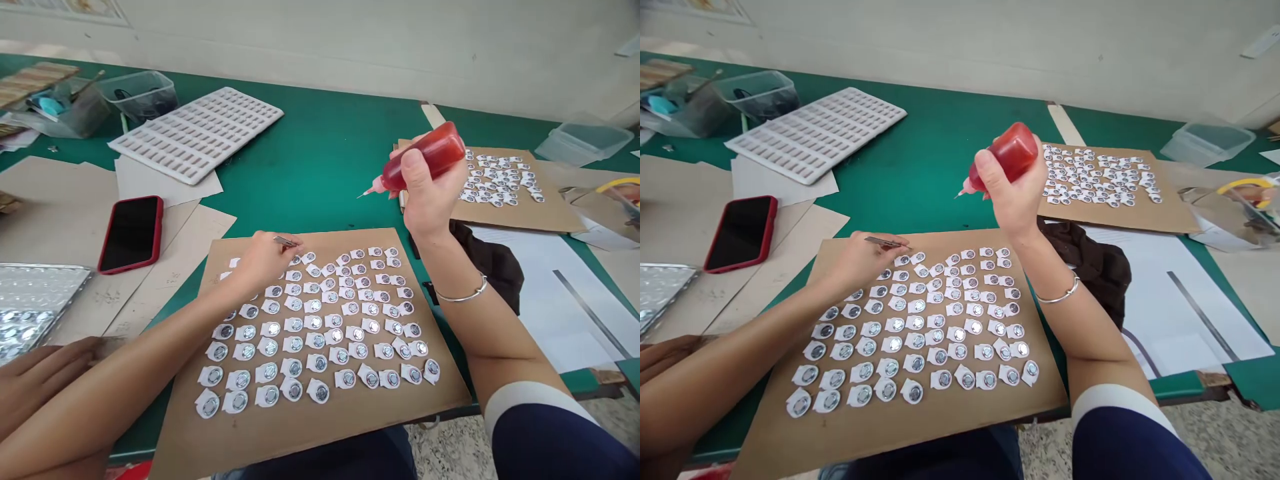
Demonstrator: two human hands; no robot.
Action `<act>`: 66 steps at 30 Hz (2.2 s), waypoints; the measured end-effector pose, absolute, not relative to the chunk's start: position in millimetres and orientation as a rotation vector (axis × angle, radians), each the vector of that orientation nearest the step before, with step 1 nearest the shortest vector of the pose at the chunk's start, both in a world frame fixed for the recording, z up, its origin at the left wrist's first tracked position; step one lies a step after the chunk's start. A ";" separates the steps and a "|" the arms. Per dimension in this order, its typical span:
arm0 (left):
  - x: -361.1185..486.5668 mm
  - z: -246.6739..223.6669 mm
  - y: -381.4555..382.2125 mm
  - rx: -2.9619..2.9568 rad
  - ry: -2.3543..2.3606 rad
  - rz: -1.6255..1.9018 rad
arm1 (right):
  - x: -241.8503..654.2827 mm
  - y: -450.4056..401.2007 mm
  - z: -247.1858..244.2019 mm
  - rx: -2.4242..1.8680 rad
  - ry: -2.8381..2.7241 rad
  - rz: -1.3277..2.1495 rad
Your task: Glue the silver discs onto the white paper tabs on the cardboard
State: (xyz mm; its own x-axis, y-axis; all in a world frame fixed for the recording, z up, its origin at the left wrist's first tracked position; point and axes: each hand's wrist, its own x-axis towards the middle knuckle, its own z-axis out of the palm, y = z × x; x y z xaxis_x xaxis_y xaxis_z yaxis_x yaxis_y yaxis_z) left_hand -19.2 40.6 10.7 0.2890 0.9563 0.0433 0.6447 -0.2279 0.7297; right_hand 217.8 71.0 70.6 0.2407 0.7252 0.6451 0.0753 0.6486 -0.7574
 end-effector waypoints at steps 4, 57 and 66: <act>-13.7 1.2 44.0 2.003 1.344 0.585 | 208.4 68.0 75.7 -0.732 -1.273 0.523; -19.6 -3.5 30.8 2.167 1.133 0.730 | 189.2 65.8 57.6 -0.969 -1.441 0.697; -15.9 2.0 32.0 2.232 1.141 0.628 | 189.0 65.4 59.4 -0.989 -1.410 0.722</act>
